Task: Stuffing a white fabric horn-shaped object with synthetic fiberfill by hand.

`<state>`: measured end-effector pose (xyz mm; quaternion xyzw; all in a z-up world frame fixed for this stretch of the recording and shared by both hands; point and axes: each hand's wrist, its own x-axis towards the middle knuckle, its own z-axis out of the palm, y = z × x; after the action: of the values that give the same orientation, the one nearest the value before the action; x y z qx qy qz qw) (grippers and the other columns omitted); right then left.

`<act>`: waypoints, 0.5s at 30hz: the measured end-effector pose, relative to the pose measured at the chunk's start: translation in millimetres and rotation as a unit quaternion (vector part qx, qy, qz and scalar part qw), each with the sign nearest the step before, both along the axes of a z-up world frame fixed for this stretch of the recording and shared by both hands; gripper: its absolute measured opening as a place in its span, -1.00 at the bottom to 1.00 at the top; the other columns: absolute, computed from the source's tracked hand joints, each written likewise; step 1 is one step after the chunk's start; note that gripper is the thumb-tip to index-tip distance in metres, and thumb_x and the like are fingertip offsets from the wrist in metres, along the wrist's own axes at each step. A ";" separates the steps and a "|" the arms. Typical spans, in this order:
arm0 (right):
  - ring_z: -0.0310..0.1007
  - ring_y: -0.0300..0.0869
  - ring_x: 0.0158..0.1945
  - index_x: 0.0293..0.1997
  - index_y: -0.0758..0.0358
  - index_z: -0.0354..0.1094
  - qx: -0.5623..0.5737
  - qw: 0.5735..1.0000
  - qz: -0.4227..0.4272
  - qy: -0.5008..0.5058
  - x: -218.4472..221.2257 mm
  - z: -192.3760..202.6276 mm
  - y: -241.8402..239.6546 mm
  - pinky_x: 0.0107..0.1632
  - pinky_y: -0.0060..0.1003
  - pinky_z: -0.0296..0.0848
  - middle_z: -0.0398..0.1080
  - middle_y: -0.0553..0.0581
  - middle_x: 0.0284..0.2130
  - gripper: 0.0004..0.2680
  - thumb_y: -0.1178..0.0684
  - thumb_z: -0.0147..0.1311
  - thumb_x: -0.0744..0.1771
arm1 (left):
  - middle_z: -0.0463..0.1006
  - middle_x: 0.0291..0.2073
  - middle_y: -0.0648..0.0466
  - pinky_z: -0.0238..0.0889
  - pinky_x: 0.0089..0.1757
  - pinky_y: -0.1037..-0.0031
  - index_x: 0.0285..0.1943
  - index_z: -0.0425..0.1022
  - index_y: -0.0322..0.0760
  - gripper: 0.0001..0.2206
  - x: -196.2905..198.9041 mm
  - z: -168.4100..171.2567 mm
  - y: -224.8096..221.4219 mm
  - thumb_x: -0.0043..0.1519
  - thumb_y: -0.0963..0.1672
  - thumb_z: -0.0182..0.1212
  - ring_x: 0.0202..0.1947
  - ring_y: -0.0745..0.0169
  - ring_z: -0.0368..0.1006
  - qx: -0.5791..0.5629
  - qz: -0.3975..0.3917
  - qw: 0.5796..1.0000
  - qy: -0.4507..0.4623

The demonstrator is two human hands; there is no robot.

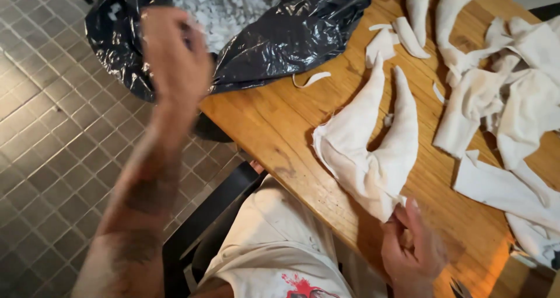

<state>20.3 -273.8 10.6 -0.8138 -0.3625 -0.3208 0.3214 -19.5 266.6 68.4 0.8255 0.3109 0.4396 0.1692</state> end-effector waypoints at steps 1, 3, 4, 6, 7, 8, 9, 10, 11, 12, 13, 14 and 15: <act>0.70 -0.03 -0.14 0.34 0.54 0.60 0.001 1.000 0.003 0.001 0.7 6.7 8.3 0.10 -0.08 0.65 0.74 0.36 -0.07 -0.69 0.42 0.48 0.41 | 0.49 0.07 -0.15 0.53 -0.16 0.50 0.15 0.51 -0.33 -0.79 -8.1 -8.8 26.9 0.44 -0.28 0.44 -0.13 0.18 0.53 0.001 0.003 1.000 0.001; 0.69 0.15 -0.13 0.24 0.66 0.56 0.000 0.999 0.031 -0.021 1.3 22.3 24.6 0.02 0.00 0.67 0.68 0.49 -0.06 -0.78 0.50 0.38 0.44 | 0.55 0.29 -0.21 0.48 0.13 -0.03 0.40 0.66 -0.32 -0.58 -22.7 -21.6 80.8 0.41 -0.08 0.60 0.23 -0.22 0.42 -0.099 0.119 0.955 0.254; 0.69 0.15 -0.13 0.24 0.66 0.56 0.003 0.999 0.030 -0.022 -2.6 22.4 24.3 0.02 0.00 0.67 0.68 0.49 -0.06 -0.78 0.50 0.38 0.44 | 0.55 0.29 -0.21 0.48 0.13 -0.03 0.40 0.66 -0.32 -0.58 -27.7 -45.9 101.8 0.41 -0.08 0.60 0.23 -0.22 0.42 -0.096 0.119 0.955 0.253; 0.42 0.05 -0.32 0.24 0.59 0.61 0.035 0.999 0.018 -0.010 0.0 20.2 32.2 -0.16 -0.05 0.55 0.60 0.34 -0.22 -0.78 0.44 0.33 0.43 | 0.55 0.23 -0.36 0.49 0.11 -0.22 0.45 0.65 -0.44 -0.41 -30.2 -82.9 153.9 0.26 -0.06 0.67 0.27 -0.56 0.48 -0.068 0.096 0.937 0.328; 0.42 0.05 -0.32 0.24 0.59 0.61 0.043 0.999 0.017 -0.015 -2.0 16.7 30.6 -0.16 -0.05 0.55 0.60 0.34 -0.22 -0.78 0.44 0.33 0.43 | 0.55 0.23 -0.36 0.49 0.11 -0.22 0.45 0.65 -0.44 -0.41 -26.8 -90.1 162.0 0.26 -0.06 0.67 0.27 -0.56 0.48 -0.062 0.097 0.939 0.323; 0.50 0.01 -0.30 0.25 0.46 0.63 0.029 0.999 -0.013 0.026 -3.9 13.1 29.2 -0.14 -0.10 0.55 0.61 0.29 -0.21 -0.74 0.39 0.31 0.40 | 0.62 0.22 -0.36 0.53 0.11 -0.19 0.37 0.69 -0.50 -0.46 -23.0 -97.2 170.5 0.28 -0.03 0.61 0.25 -0.57 0.54 -0.038 0.095 0.924 0.369; 0.57 -0.04 -0.27 0.27 0.33 0.64 0.014 0.997 -0.042 0.066 -4.6 9.1 26.4 -0.13 -0.15 0.55 0.61 0.23 -0.20 -0.71 0.34 0.29 0.38 | 0.69 0.22 -0.36 0.57 0.11 -0.16 0.29 0.73 -0.55 -0.48 -19.6 -106.3 177.5 0.31 0.00 0.54 0.24 -0.59 0.59 -0.017 0.095 0.905 0.413; 0.57 -0.04 -0.27 0.27 0.33 0.64 0.020 0.997 -0.041 0.061 -4.8 10.6 23.3 -0.13 -0.15 0.55 0.61 0.23 -0.20 -0.71 0.34 0.29 0.38 | 0.69 0.22 -0.36 0.57 0.11 -0.16 0.29 0.73 -0.55 -0.48 -18.7 -106.3 175.9 0.31 0.00 0.54 0.24 -0.59 0.59 -0.012 0.098 0.908 0.408; 0.53 -0.05 -0.33 0.30 0.33 0.61 0.017 0.995 -0.037 0.089 -5.2 11.6 21.3 -0.17 -0.18 0.52 0.61 0.27 -0.19 -0.69 0.33 0.28 0.39 | 0.70 0.25 -0.34 0.57 0.13 -0.15 0.30 0.74 -0.51 -0.48 -12.4 -104.9 176.0 0.31 0.01 0.51 0.26 -0.55 0.61 -0.045 0.093 0.893 0.438; 0.49 -0.06 -0.38 0.34 0.32 0.57 0.014 0.993 -0.031 0.116 -5.4 11.4 19.4 -0.22 -0.22 0.49 0.62 0.31 -0.19 -0.68 0.32 0.26 0.39 | 0.70 0.28 -0.33 0.58 0.14 -0.14 0.31 0.75 -0.47 -0.48 -5.7 -104.6 176.3 0.32 0.03 0.49 0.29 -0.52 0.62 -0.077 0.087 0.877 0.467; 0.49 -0.06 -0.38 0.34 0.32 0.57 0.012 0.992 -0.034 0.117 -5.2 6.2 16.8 -0.22 -0.22 0.49 0.62 0.31 -0.19 -0.68 0.32 0.26 0.39 | 0.70 0.28 -0.33 0.58 0.14 -0.14 0.31 0.75 -0.47 -0.48 -0.4 -111.2 182.2 0.32 0.03 0.49 0.29 -0.52 0.62 -0.077 0.084 0.876 0.468; 0.53 -0.08 -0.32 0.34 0.29 0.59 0.022 0.992 -0.047 0.114 -4.8 0.1 14.3 -0.17 -0.23 0.52 0.62 0.27 -0.18 -0.68 0.28 0.31 0.39 | 0.71 0.31 -0.26 0.58 0.15 -0.10 0.33 0.77 -0.36 -0.51 5.3 -118.7 188.2 0.31 0.02 0.46 0.30 -0.46 0.64 -0.102 0.087 0.856 0.499; 0.57 -0.09 -0.26 0.34 0.26 0.61 0.035 0.992 -0.061 0.108 -1.9 -6.2 14.6 -0.12 -0.25 0.55 0.63 0.22 -0.17 -0.68 0.24 0.36 0.39 | 0.72 0.34 -0.19 0.57 0.16 -0.07 0.35 0.78 -0.24 -0.53 14.2 -122.6 197.3 0.31 0.01 0.43 0.32 -0.40 0.66 -0.124 0.090 0.836 0.526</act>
<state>18.4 -259.2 4.4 -0.8524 -0.2644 -0.2624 0.3669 -5.3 463.9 -54.2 0.8729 0.4777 -0.0901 0.0409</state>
